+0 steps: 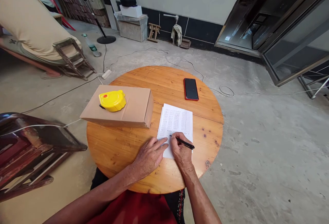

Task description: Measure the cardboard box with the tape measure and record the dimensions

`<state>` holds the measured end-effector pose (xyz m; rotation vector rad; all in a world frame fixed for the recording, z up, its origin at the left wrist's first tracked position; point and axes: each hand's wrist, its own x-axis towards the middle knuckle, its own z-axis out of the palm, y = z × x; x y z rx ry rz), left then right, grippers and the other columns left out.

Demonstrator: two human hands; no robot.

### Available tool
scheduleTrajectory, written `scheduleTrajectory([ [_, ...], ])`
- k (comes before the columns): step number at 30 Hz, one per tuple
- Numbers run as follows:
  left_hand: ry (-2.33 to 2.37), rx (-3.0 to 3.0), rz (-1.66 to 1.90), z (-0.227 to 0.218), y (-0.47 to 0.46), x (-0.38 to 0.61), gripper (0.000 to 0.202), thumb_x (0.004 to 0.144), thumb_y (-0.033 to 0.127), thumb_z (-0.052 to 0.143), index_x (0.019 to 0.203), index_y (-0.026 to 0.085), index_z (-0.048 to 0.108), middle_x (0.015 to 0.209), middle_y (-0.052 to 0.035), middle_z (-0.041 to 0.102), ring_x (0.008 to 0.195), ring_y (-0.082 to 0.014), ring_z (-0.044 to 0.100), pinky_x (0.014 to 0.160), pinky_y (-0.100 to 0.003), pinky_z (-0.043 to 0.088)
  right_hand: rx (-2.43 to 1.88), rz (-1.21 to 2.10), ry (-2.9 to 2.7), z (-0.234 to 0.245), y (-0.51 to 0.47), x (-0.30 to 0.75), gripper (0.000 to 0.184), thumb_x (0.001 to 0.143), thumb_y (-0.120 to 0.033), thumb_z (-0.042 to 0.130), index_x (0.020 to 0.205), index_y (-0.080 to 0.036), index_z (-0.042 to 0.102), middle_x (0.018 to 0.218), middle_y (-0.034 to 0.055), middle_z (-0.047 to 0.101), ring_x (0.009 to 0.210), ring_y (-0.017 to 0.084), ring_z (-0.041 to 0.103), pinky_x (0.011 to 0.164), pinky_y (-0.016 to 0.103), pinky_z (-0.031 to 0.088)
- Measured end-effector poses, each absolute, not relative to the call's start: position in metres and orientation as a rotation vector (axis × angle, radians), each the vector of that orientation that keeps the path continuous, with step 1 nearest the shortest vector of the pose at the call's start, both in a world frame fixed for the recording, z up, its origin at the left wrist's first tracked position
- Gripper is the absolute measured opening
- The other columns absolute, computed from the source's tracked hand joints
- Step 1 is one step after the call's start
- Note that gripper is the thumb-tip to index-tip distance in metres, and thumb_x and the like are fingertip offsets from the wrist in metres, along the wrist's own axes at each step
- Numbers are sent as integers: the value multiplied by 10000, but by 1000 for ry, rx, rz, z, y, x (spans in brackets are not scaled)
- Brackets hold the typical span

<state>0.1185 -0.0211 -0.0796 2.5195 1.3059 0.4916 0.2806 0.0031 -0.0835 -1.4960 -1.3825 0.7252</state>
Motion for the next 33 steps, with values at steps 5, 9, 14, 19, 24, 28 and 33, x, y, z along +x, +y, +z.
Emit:
scheduleTrajectory([
  [5,1307,2519,500,-82,-21,118,367,847,96,547,1194,212,579,1355,-30,572,1008,-237,506,906,-394,484,-1496,729,-1420,-84,3,281,189,862,-326,560,751,-186,620,659,14,629,610,156,548,571,260,461],
  [9,1312,2507,501,-82,-21,118,380,839,88,550,1195,217,578,1356,-22,573,1012,-235,510,910,-397,486,-1496,762,-1414,-82,3,283,193,853,-334,567,735,-189,617,644,9,615,603,157,541,561,260,460],
  [14,1309,2496,513,-82,-21,119,375,841,83,551,1188,220,580,1350,-35,576,1006,-226,520,910,-392,487,-1481,776,-1368,-82,4,282,189,847,-347,578,753,-190,622,668,16,637,621,166,559,576,267,476],
  [19,1312,2494,508,-82,-21,119,372,847,94,547,1194,223,580,1355,-23,573,1013,-232,522,915,-391,480,-1495,786,-1397,-85,3,282,180,851,-325,569,743,-190,618,650,6,607,610,157,528,565,262,444],
  [24,1311,2528,507,-82,-21,119,353,851,84,539,1171,220,593,1355,-17,578,1012,-233,519,899,-392,486,-1473,832,-1240,-89,3,287,186,850,-342,561,730,-200,575,637,-11,558,584,149,499,550,263,427],
  [28,1308,2548,513,-83,-21,118,356,851,88,543,1178,218,595,1356,-41,578,996,-225,528,877,-385,494,-1457,837,-1219,-90,3,288,190,843,-360,571,742,-200,578,644,-13,558,573,145,489,539,259,419],
  [33,1311,2537,527,-84,-21,119,356,847,82,545,1172,217,598,1357,-28,582,1004,-221,526,900,-378,489,-1469,796,-1275,-87,3,284,192,830,-356,570,730,-193,589,619,-12,547,542,135,454,493,248,388],
])
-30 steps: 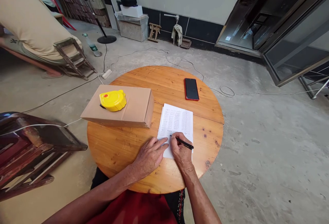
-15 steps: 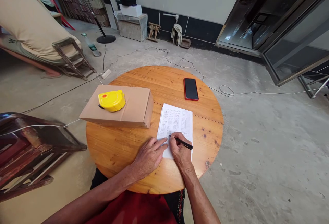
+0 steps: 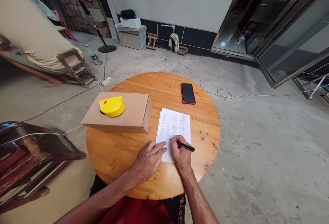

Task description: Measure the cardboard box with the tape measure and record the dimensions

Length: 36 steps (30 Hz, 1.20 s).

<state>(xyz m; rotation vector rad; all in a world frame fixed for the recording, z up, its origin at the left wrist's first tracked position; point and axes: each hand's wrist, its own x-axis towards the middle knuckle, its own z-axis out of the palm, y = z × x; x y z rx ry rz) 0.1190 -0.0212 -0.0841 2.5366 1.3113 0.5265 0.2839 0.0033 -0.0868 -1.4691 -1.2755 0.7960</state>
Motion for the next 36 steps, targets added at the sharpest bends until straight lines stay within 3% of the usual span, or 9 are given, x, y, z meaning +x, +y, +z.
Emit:
scheduleTrajectory([
  [20,1317,2523,514,-84,-21,119,353,852,88,541,1175,219,592,1369,-8,568,1012,-227,508,905,-382,482,-1502,733,-1384,-87,4,283,216,852,-361,551,746,-181,607,652,17,605,607,160,529,581,273,452],
  [36,1313,2529,507,-85,-21,118,334,880,115,512,1183,219,605,1375,-9,565,1020,-241,516,911,-390,467,-1511,725,-1390,-86,3,283,209,853,-342,545,730,-181,600,628,2,575,590,151,499,533,259,404],
])
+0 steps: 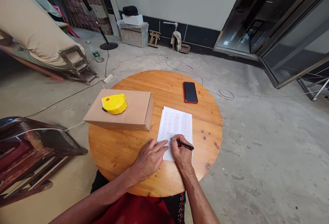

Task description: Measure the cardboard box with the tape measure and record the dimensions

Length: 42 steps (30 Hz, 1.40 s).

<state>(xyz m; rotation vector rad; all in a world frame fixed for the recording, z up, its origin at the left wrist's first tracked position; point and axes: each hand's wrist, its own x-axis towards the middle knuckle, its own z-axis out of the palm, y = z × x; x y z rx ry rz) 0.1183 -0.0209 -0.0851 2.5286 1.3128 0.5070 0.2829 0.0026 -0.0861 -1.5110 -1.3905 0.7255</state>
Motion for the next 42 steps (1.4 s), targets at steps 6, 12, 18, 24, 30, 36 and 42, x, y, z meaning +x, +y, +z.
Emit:
scheduleTrajectory([
  [6,1305,2535,505,-85,-21,119,342,874,97,504,1180,211,605,1370,-4,573,1016,-240,507,911,-393,471,-1436,823,-1267,-93,3,289,190,855,-339,584,744,-186,605,635,-17,568,569,135,497,533,253,413],
  [12,1311,2548,526,-87,-21,119,329,862,82,519,1146,216,617,1338,-29,590,1012,-234,519,899,-394,474,-1389,668,-1228,-92,4,291,150,901,-320,586,934,-195,662,732,-1,641,614,151,583,623,288,491],
  [18,1299,2553,580,-91,-21,119,320,852,79,530,1124,220,621,1340,-8,588,1017,-238,510,902,-393,472,-1377,192,-1725,-72,13,304,321,946,-149,467,1230,-212,602,1160,107,676,1049,225,640,889,369,495],
  [24,1295,2556,656,-94,-21,117,267,853,81,528,1061,209,636,1276,-27,621,1004,-235,515,896,-389,476,-1510,-188,-2477,-62,39,316,475,892,-20,420,1303,-183,595,1347,161,607,1237,312,541,924,434,440],
  [30,1282,2546,703,-93,-22,116,235,853,76,525,1008,205,645,1245,-31,632,1000,-232,522,898,-387,476,-1667,-226,-2203,-78,0,329,545,817,21,374,1265,-190,604,1358,134,595,1193,276,567,920,438,448],
  [36,1269,2530,713,-92,-24,114,230,852,74,514,980,201,656,1218,-49,640,1023,-233,530,908,-397,477,-1727,-67,-1775,-123,-71,333,348,972,-295,396,1219,-173,609,1293,169,625,1177,311,580,925,520,447],
  [42,1269,2530,713,-89,-27,113,205,861,93,518,963,196,663,1179,-55,650,1049,-233,534,924,-392,468,-1674,-68,-1690,-131,-78,324,380,992,-387,382,1143,-155,643,1216,181,670,1107,325,613,927,543,434],
])
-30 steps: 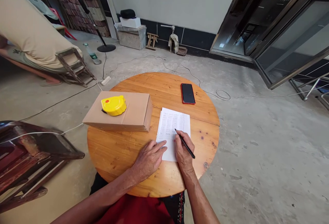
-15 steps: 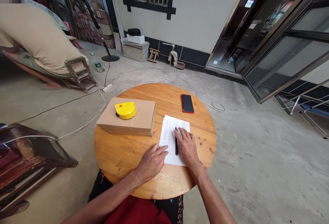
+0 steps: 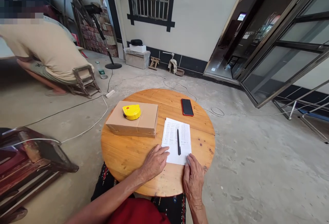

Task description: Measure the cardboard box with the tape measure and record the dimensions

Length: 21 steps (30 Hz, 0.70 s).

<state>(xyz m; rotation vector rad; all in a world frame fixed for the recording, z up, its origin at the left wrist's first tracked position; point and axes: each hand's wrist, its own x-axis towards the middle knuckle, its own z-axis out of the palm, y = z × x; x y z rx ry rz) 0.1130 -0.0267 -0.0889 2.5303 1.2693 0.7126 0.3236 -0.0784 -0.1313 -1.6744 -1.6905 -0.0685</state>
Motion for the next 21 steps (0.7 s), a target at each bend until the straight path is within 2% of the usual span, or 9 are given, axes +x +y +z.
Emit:
scheduleTrajectory([
  [6,1294,2545,678,-81,-50,102,93,828,155,605,896,197,651,1158,-56,650,1055,-235,537,924,-394,470,-1644,-41,-1651,-138,-78,334,458,972,-472,375,1102,-132,655,1200,210,668,1107,357,611,953,582,431],
  [10,1257,2446,730,-78,-75,76,114,822,175,625,923,218,657,1130,-31,670,1017,-209,557,911,-370,484,-1620,50,-1566,-124,-68,332,482,920,-529,429,1060,-139,675,1229,223,644,1158,384,587,977,605,427],
  [14,1390,2167,1149,-70,-79,23,256,844,104,509,971,228,693,1070,-46,700,979,-201,601,883,-368,507,-1501,220,-1555,-69,-37,288,364,886,-478,523,1108,-227,664,1317,152,602,1230,347,546,979,553,454],
  [16,1538,1976,1394,-62,-68,-12,293,864,117,461,1001,215,700,1052,-72,705,989,-208,621,901,-381,509,-1389,280,-1662,-34,-11,250,360,869,-454,569,1154,-246,644,1355,133,572,1244,329,536,945,515,487],
  [18,1668,1751,1568,-53,-51,-47,248,868,189,488,989,213,704,1045,-74,707,1007,-220,630,935,-399,500,-1294,280,-1838,-3,20,207,435,860,-453,584,1242,-245,595,1388,134,540,1256,322,523,933,503,494],
  [21,1754,1303,1687,-45,-18,-86,283,823,285,564,1071,215,683,1185,-83,659,1153,-253,577,1010,-425,457,-1239,219,-2060,27,67,146,675,792,-496,664,1381,-218,485,1411,165,509,1267,347,507,988,522,445],
])
